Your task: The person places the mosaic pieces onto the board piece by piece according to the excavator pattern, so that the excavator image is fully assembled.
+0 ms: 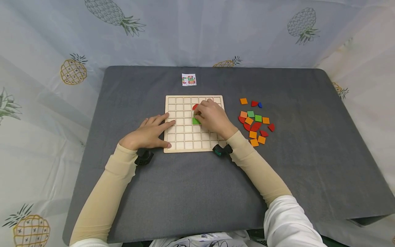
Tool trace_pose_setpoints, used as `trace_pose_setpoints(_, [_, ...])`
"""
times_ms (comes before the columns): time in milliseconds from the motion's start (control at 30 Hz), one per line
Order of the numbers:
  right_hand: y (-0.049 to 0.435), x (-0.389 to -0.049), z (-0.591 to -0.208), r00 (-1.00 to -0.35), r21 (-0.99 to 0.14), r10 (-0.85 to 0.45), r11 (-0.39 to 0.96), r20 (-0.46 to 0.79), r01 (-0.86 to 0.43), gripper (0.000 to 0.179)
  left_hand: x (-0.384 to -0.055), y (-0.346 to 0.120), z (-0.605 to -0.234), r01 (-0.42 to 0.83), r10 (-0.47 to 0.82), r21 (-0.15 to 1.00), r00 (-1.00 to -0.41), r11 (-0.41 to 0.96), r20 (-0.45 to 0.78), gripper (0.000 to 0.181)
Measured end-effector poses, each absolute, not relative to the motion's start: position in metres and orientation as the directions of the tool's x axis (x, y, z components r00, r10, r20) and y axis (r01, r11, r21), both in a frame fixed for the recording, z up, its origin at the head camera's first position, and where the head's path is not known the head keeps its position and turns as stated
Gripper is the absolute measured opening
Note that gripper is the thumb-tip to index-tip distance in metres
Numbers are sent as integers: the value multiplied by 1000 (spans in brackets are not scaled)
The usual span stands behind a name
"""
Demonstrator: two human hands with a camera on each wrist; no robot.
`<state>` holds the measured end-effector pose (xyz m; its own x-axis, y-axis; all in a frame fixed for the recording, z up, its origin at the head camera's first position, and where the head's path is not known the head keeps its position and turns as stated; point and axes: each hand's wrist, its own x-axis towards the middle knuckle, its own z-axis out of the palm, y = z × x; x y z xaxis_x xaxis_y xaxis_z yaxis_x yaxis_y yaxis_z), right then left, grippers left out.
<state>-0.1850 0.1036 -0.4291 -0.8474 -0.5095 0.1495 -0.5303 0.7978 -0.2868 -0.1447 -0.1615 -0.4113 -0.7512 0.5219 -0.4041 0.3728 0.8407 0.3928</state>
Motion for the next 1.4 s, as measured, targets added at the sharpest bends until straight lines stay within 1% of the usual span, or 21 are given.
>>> trace_pose_setpoints(133, [104, -185, -432, -835, -285, -524, 784, 171, -551, 11, -145, -161, -411, 376, 525, 394, -750, 839, -403, 88])
trace_pose_setpoints(367, [105, -186, -433, -827, -280, -537, 778, 167, -562, 11, -145, -161, -410, 369, 522, 397, -749, 840, -409, 89])
trace_pose_setpoints(500, [105, -186, -432, -826, -280, -550, 779, 123, -561, 15, -145, -161, -410, 368, 522, 397, -748, 841, -410, 88])
trace_pose_setpoints(633, [107, -186, -427, -829, -324, -556, 775, 59, -542, 20, -145, -161, -411, 367, 520, 398, -749, 841, -410, 88])
trace_pose_setpoints(800, [114, -189, -418, -843, -417, -538, 768, -8, -486, 25, -145, -161, -411, 358, 519, 407, -748, 840, -413, 89])
trace_pose_setpoints(933, [131, -194, -407, -861, -497, -508, 744, 11, -446, 26, -145, -161, -410, 361, 524, 413, -747, 836, -409, 89])
trace_pose_setpoints(1033, [148, -197, -398, -887, -542, -461, 738, 30, -402, 27, -145, -161, -410, 368, 530, 416, -747, 832, -400, 89])
trace_pose_setpoints(1167, [169, -201, -391, -924, -585, -382, 749, 5, -312, 29, -146, -161, -409, 374, 534, 414, -745, 830, -399, 89])
trace_pose_setpoints(1400, [201, -208, -386, -959, -595, -276, 782, -65, -185, 33, -145, -161, -409, 378, 539, 415, -741, 828, -401, 89])
